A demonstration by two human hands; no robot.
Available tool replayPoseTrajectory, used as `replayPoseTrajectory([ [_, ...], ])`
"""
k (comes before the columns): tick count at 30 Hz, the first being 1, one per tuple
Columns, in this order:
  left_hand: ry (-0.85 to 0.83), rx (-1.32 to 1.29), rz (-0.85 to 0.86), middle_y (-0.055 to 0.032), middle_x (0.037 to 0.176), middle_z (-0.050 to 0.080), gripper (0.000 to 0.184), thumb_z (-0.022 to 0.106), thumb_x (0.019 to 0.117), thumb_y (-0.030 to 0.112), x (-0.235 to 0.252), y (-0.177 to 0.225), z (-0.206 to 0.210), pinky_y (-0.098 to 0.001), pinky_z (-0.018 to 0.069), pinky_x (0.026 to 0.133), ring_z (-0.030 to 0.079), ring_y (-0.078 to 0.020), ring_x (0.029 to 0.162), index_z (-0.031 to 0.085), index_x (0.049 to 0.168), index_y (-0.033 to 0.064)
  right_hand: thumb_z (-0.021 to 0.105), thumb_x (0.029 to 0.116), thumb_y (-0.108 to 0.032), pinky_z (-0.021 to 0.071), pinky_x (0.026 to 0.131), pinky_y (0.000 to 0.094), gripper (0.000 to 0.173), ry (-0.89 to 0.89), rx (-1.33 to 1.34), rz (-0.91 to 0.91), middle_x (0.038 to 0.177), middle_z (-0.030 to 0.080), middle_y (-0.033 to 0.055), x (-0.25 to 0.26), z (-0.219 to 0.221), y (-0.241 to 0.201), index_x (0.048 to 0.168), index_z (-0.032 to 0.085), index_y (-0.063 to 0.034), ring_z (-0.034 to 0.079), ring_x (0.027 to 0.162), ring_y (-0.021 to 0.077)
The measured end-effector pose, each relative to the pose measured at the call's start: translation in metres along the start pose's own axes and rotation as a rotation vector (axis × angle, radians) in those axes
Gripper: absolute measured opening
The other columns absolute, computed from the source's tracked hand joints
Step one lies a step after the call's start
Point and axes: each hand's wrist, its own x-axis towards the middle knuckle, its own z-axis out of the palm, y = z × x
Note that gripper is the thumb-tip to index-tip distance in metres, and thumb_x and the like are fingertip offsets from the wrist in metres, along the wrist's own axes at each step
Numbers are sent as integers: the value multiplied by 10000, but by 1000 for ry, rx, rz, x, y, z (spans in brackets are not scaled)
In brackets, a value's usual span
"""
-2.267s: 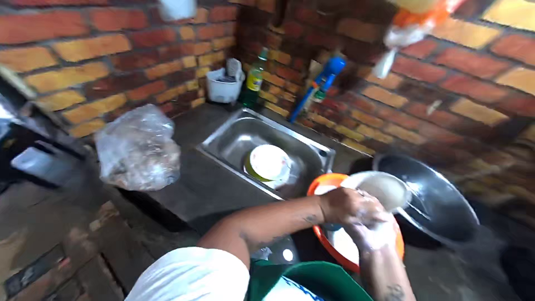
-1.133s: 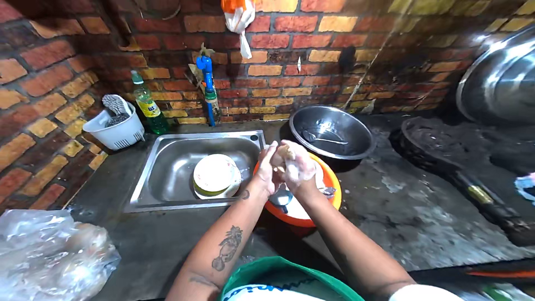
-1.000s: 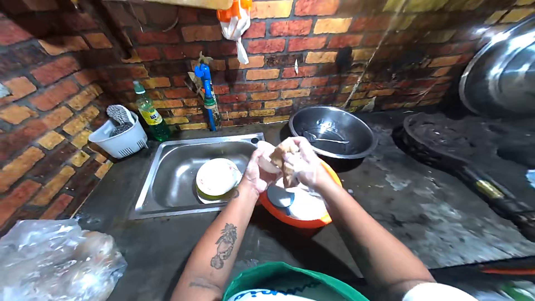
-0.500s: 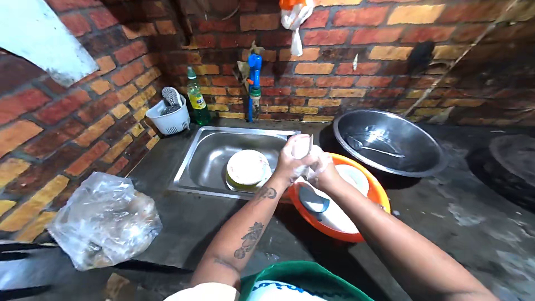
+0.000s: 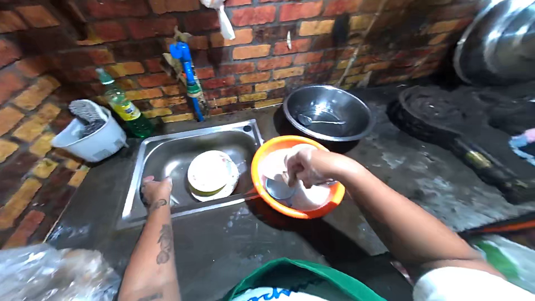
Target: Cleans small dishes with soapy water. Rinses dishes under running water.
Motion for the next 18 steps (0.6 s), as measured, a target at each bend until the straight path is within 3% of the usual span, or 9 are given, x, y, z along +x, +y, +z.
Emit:
replayPoseTrajectory([
  [1,-19,74,44,-318,1453,498,664,747,897,224,-9,15,1,-620,385,1104,494,-459,1353,486,1467,5,678,943,-52,550,805,561,191,-115,-111,78,995,716,166,-5,8,2,1124,735,-74,687,868,320],
  [3,-87,39,275,-328,1468,473,615,708,923,122,-35,55,17,-602,427,1091,519,-468,1324,464,1467,-33,678,927,-56,493,916,664,220,-209,-263,163,1147,693,230,-9,30,5,1140,734,-39,652,1090,431],
  [5,-243,-95,619,-307,1337,588,465,628,961,54,-72,100,47,-544,521,1017,632,-407,1198,500,1388,-76,651,947,-72,463,987,668,226,-153,-297,167,1234,657,258,-9,51,12,1151,705,9,599,1212,456],
  [7,-446,-128,899,-262,1186,675,339,604,989,99,-125,147,75,-530,560,948,690,-360,1069,596,1288,-60,620,964,-61,450,1010,658,251,-81,-262,148,1265,631,288,-5,68,19,1175,665,68,575,1245,470],
  [9,-645,-3,915,-215,1064,702,339,638,1013,247,-178,184,99,-536,580,847,706,-337,937,636,1251,5,621,973,-83,441,1025,656,287,-21,-222,143,1286,621,298,-2,80,19,1197,647,95,566,1261,474],
  [11,-789,201,790,-251,1069,687,379,686,985,265,-213,207,124,-568,569,838,694,-384,942,635,1223,-26,647,962,-126,453,1023,650,295,-8,-197,129,1284,625,282,0,86,19,1175,661,77,570,1262,462],
  [13,-742,377,771,-261,1120,686,302,691,915,94,-227,214,150,-581,553,877,686,-407,1029,653,1174,-55,682,947,-157,449,1030,643,318,-67,-139,102,1287,624,267,2,82,25,1195,669,43,571,1257,446],
  [15,-620,403,858,-272,1245,624,344,635,921,0,-229,214,170,-578,540,945,640,-428,1145,605,1262,-36,703,925,-92,502,970,616,273,-67,-11,23,1194,671,238,1,67,43,1182,698,-1,643,1133,403],
  [18,-491,467,1014,-315,1310,551,399,599,945,-36,-225,218,174,-569,525,975,583,-475,1209,545,1340,-34,687,929,-39,515,926,539,180,134,277,-164,1053,693,229,-9,46,73,1084,710,49,660,984,339],
])
